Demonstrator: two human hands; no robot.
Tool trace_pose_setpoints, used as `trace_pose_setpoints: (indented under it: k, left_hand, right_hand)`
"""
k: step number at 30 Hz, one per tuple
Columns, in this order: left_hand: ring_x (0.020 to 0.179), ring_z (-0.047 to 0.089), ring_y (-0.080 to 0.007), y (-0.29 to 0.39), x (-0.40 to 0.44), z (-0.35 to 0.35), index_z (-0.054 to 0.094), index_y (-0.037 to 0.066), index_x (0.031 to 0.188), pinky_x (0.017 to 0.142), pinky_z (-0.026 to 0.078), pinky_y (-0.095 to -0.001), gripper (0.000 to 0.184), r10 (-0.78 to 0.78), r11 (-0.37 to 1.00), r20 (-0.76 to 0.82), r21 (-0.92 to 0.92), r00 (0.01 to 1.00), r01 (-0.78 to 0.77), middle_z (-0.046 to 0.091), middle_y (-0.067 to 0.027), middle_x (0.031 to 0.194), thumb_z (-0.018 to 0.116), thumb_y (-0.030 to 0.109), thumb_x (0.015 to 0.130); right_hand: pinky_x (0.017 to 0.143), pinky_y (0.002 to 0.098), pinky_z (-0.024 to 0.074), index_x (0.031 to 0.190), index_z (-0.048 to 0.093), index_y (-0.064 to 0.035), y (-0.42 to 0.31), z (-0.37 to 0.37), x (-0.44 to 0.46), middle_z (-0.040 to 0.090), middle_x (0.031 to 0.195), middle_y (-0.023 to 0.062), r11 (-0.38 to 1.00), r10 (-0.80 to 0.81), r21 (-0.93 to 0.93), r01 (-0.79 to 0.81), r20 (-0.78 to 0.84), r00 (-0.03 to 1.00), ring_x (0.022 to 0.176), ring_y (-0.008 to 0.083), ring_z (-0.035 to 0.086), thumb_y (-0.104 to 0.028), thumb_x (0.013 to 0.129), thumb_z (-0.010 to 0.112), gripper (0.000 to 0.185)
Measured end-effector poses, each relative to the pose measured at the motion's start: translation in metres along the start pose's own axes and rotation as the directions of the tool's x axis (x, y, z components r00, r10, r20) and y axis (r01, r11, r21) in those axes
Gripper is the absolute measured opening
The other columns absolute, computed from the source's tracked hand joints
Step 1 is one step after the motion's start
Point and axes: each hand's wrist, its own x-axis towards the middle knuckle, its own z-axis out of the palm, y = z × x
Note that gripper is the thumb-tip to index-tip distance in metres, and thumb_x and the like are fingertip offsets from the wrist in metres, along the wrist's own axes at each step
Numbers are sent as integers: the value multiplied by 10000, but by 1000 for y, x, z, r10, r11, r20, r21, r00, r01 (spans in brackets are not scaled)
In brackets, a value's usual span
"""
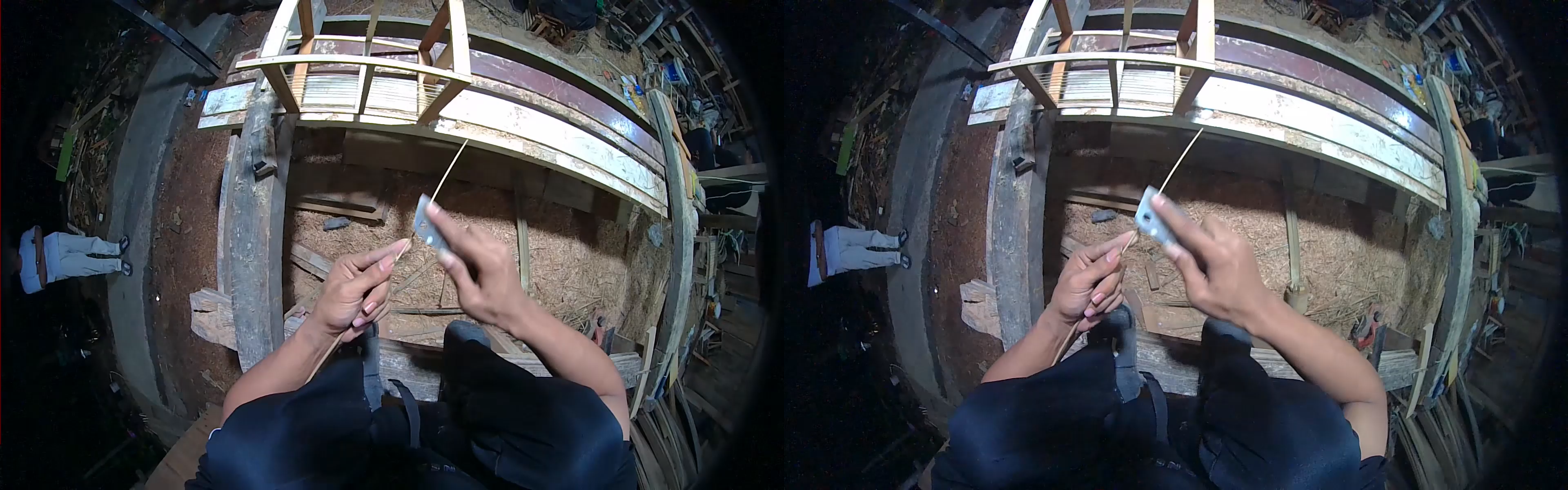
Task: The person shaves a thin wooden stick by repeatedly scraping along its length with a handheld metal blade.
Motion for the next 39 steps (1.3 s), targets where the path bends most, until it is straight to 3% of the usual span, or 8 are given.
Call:
trace_pose_setpoints:
  k: [4, 7, 11, 22, 25, 28, 32, 39]
  left_hand:
    - [350, 334, -44, 2, -2, -4, 518, 39, 1503, 352, 305, -214, 405, 23, 999, 94, 23, 995, -26, 418, 27, 511, 486, 129, 1109]
    - [349, 327, -47, 6, -1, 1, 439, 46, 1558, 356, 303, -220, 449, -13, 1000, 174, -14, 985, 15, 394, 32, 506, 454, 125, 1117]
    - [346, 314, -52, 9, -2, 1, 374, 64, 1597, 359, 305, -223, 483, -55, 998, 197, 43, 979, 48, 377, 32, 502, 433, 130, 1122]
    - [351, 300, -53, 12, -2, 4, 271, 107, 1646, 376, 321, -214, 540, -50, 996, 287, 82, 957, 28, 382, 36, 503, 415, 131, 1126]
    - [353, 303, -55, 11, -5, 7, 273, 104, 1644, 376, 324, -214, 535, -67, 995, 281, 89, 957, 43, 382, 35, 504, 413, 136, 1128]
    - [352, 311, -56, 9, -3, -1, 295, 97, 1636, 370, 324, -215, 521, -48, 998, 273, 57, 961, 34, 380, 31, 497, 409, 135, 1129]
    - [343, 312, -56, 13, -1, 9, 365, 83, 1605, 361, 318, -209, 482, -31, 997, 248, 75, 968, 13, 386, 21, 485, 394, 119, 1125]
    - [322, 337, -62, 6, -1, 8, 521, -7, 1441, 337, 301, -206, 369, 23, 998, 156, -67, 988, -12, 397, 13, 472, 412, 128, 1115]
  right_hand:
    - [608, 432, 498, 1571, 483, -261, -25, -7, -12, 532, 704, 137, 1000, 15, 13, -19, 258, 966, 638, 284, 587, -195, 1002, 637, 594]
    - [633, 434, 510, 1579, 475, -272, 0, -11, 9, 525, 698, 133, 997, 50, 60, -50, 11, 999, 630, 267, 578, -219, 992, 651, 615]
    - [673, 423, 500, 1574, 481, -237, -30, -18, -5, 590, 758, 141, 998, 17, 58, -31, 225, 974, 664, 254, 579, -144, 1009, 600, 585]
    - [667, 420, 484, 1566, 494, -212, -3, -18, 9, 557, 706, 128, 987, 49, 146, -63, 95, 994, 651, 233, 542, -170, 1011, 615, 570]
    - [660, 412, 482, 1566, 496, -221, 8, -23, 20, 549, 692, 140, 989, 60, 136, -53, -46, 997, 658, 229, 561, -186, 1012, 614, 568]
    - [658, 409, 483, 1566, 492, -204, -26, -25, -1, 608, 732, 140, 999, -14, 44, 6, 206, 978, 644, 237, 557, -149, 1022, 582, 554]
    - [628, 425, 490, 1570, 488, -245, 9, -21, 15, 577, 724, 138, 990, 53, 131, -53, 4, 999, 623, 254, 570, -183, 1020, 586, 562]
    - [614, 442, 494, 1574, 481, -241, -14, -10, -4, 570, 728, 144, 1000, -10, 17, 7, 186, 983, 620, 254, 573, -232, 1015, 610, 574]
